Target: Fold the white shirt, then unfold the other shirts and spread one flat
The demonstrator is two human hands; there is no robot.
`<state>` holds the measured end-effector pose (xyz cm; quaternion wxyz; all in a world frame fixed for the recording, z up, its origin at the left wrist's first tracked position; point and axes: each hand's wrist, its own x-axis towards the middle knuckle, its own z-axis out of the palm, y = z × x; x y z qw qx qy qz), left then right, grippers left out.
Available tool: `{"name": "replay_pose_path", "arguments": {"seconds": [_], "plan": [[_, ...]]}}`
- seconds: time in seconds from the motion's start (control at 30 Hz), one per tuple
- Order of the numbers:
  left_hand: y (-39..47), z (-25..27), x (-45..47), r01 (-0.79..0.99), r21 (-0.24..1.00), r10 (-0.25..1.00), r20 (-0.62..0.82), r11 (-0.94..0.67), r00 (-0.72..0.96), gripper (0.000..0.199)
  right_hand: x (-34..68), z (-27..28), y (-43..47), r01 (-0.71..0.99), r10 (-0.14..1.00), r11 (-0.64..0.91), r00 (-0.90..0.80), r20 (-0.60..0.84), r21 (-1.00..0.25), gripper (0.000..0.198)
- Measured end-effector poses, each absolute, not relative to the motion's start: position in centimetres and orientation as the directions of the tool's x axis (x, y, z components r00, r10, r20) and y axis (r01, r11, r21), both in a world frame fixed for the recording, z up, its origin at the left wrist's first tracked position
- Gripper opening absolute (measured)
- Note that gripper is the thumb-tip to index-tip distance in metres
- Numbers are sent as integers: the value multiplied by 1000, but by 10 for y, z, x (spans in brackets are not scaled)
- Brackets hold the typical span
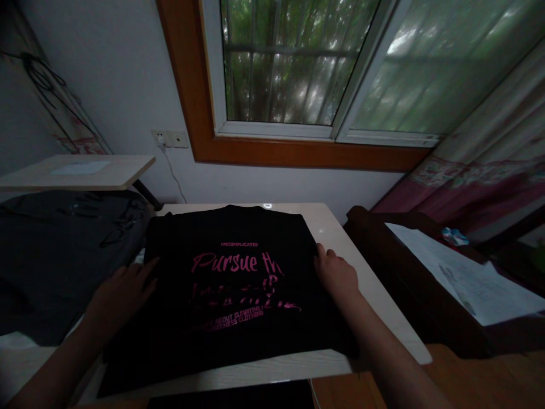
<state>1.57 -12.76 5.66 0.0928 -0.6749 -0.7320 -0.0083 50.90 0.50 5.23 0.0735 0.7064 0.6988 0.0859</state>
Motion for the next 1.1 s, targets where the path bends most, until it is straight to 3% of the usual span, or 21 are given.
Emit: {"name": "replay_pose_path", "arguments": {"seconds": [0.17, 0.27, 0.37, 0.53, 0.67, 0.8, 0.93, 1.1], "plan": [[-91, 67, 15, 979, -191, 968, 250, 76, -27, 50, 483, 71, 19, 959, 984, 67, -109, 139, 277, 35], [-66, 65, 18, 967, -233, 961, 275, 105, -38, 47, 451, 82, 30, 966, 976, 149, -178, 128, 209, 34], [-44, 61, 19, 961, -251, 959, 281, 116, -42, 35, 414, 89, 39, 929, 928, 343, -358, 104, 139, 32], [-27, 53, 18, 971, -197, 933, 354, 137, -60, 22, 354, 88, 47, 833, 831, 553, -548, 92, -30, 29], [-27, 44, 14, 992, -56, 896, 438, 113, -77, 23, 317, 78, 51, 729, 774, 624, -625, 98, -282, 31], [-30, 36, 7, 990, 117, 917, 398, -78, 25, 22, 286, 61, 55, 593, 774, 563, -622, 117, -576, 37], [-34, 36, 7, 913, 245, 911, 340, -327, 235, 26, 265, 39, 58, 440, 826, 400, -554, 108, -804, 44], [-40, 38, 15, 839, 311, 880, 323, -447, 349, 28, 259, 18, 63, 254, 892, 167, -450, 37, -953, 53]]}}
